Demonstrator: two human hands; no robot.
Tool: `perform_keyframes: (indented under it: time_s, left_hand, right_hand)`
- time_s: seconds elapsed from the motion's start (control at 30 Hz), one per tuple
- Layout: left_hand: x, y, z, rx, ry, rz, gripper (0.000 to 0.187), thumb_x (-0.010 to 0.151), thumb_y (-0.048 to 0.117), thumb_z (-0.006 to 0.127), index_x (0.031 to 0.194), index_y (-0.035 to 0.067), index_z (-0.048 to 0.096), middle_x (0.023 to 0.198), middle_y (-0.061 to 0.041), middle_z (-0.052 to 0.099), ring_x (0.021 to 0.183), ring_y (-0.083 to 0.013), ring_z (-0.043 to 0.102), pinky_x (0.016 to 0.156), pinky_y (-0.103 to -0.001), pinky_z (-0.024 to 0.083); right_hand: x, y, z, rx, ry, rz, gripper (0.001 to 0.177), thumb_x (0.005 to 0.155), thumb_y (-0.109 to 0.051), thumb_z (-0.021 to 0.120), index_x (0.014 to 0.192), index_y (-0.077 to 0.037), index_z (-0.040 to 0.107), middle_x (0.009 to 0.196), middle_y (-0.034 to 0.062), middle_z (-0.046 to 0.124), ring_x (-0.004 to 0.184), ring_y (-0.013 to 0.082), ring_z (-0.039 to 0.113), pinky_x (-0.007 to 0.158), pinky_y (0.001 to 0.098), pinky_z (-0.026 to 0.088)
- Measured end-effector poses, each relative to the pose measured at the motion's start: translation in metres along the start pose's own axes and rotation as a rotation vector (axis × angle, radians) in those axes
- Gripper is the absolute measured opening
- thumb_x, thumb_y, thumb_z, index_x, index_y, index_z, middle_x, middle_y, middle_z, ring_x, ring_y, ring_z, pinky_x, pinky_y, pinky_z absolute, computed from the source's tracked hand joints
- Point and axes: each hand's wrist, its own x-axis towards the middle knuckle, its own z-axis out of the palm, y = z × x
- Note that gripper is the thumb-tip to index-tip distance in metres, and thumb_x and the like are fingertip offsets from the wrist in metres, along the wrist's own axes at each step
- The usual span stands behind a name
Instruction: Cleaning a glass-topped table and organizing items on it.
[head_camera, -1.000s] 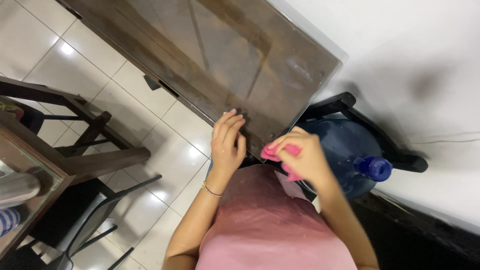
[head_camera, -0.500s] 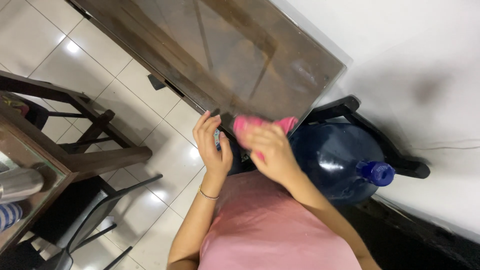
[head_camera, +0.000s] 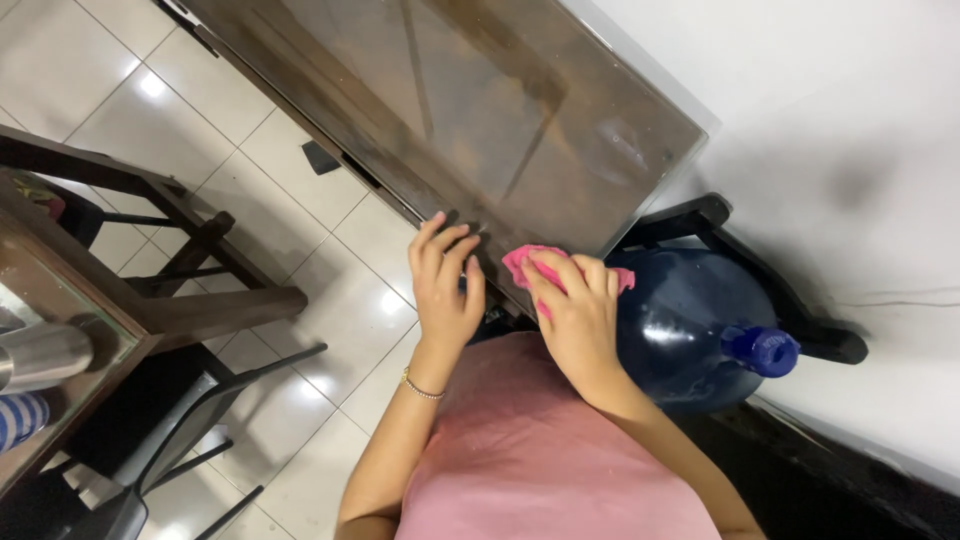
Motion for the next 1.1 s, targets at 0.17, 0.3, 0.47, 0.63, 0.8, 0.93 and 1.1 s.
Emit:
perform_keyframes:
  time_s: [0.17, 0.3, 0.47, 0.63, 0.8, 0.93, 1.1]
  left_hand:
    - [0.005, 0.004, 0.005, -0.011, -0.038, 0.029, 0.019, 0.089, -0.001, 0.065, 0.107, 0.0, 0.07, 0.122, -0.013, 0.066, 0.135, -0.0388, 0.054, 0.121, -0.053, 0.042]
    - [0.012, 0.003, 0.012, 0.005, -0.076, 0.032, 0.022, 0.088, -0.001, 0.067, 0.109, -0.001, 0.07, 0.122, -0.014, 0.066, 0.133, -0.0376, 0.055, 0.119, -0.052, 0.044]
    - [0.009, -0.005, 0.017, 0.017, -0.07, 0.055, 0.024, 0.086, -0.001, 0.067, 0.11, -0.002, 0.069, 0.121, -0.014, 0.065, 0.129, -0.0356, 0.058, 0.118, -0.052, 0.045]
    - [0.01, -0.005, 0.014, 0.03, -0.078, 0.077, 0.026, 0.085, -0.001, 0.068, 0.111, -0.002, 0.069, 0.121, -0.015, 0.065, 0.126, -0.0357, 0.059, 0.116, -0.051, 0.046]
    - [0.012, -0.005, 0.011, 0.039, -0.062, 0.104, 0.023, 0.086, 0.001, 0.07, 0.108, -0.001, 0.071, 0.119, -0.012, 0.068, 0.125, -0.0326, 0.062, 0.115, -0.048, 0.048]
    - [0.014, -0.005, 0.01, 0.038, -0.065, 0.094, 0.022, 0.086, 0.001, 0.071, 0.108, -0.001, 0.072, 0.119, -0.012, 0.068, 0.125, -0.0324, 0.062, 0.114, -0.048, 0.048]
    - [0.01, -0.005, 0.011, 0.038, -0.071, 0.094, 0.024, 0.087, 0.003, 0.071, 0.111, -0.001, 0.07, 0.121, -0.012, 0.067, 0.126, -0.0329, 0.061, 0.116, -0.049, 0.047]
  right_hand:
    - [0.035, 0.009, 0.021, -0.019, 0.078, 0.037, 0.037, 0.076, 0.0, 0.075, 0.112, -0.008, 0.077, 0.116, 0.004, 0.066, 0.106, 0.0307, 0.055, 0.091, 0.0433, 0.045]
    - [0.037, 0.009, 0.018, -0.025, 0.05, 0.03, 0.037, 0.076, 0.001, 0.075, 0.112, -0.006, 0.077, 0.109, 0.0056, 0.064, 0.102, 0.0311, 0.055, 0.089, 0.0421, 0.048]
    - [0.011, 0.006, 0.017, -0.033, -0.001, 0.097, 0.036, 0.075, 0.0, 0.076, 0.111, -0.007, 0.077, 0.103, 0.0052, 0.062, 0.096, 0.0298, 0.056, 0.08, 0.0414, 0.05]
    - [0.046, 0.006, 0.028, -0.075, 0.019, 0.075, 0.035, 0.075, -0.001, 0.075, 0.11, -0.006, 0.076, 0.102, 0.0081, 0.06, 0.096, 0.0316, 0.056, 0.078, 0.0425, 0.05]
    - [0.025, -0.001, 0.019, -0.084, 0.022, 0.104, 0.034, 0.077, -0.004, 0.075, 0.111, -0.006, 0.076, 0.1, 0.0078, 0.059, 0.097, 0.031, 0.057, 0.077, 0.0422, 0.05]
    - [0.016, 0.004, 0.02, -0.072, -0.002, 0.14, 0.031, 0.077, -0.005, 0.076, 0.108, -0.006, 0.077, 0.099, 0.007, 0.059, 0.096, 0.03, 0.058, 0.075, 0.0426, 0.049]
    - [0.058, 0.021, 0.041, -0.016, 0.079, 0.057, 0.03, 0.079, -0.004, 0.075, 0.109, -0.006, 0.076, 0.102, 0.0102, 0.059, 0.1, 0.0319, 0.057, 0.081, 0.0418, 0.05]
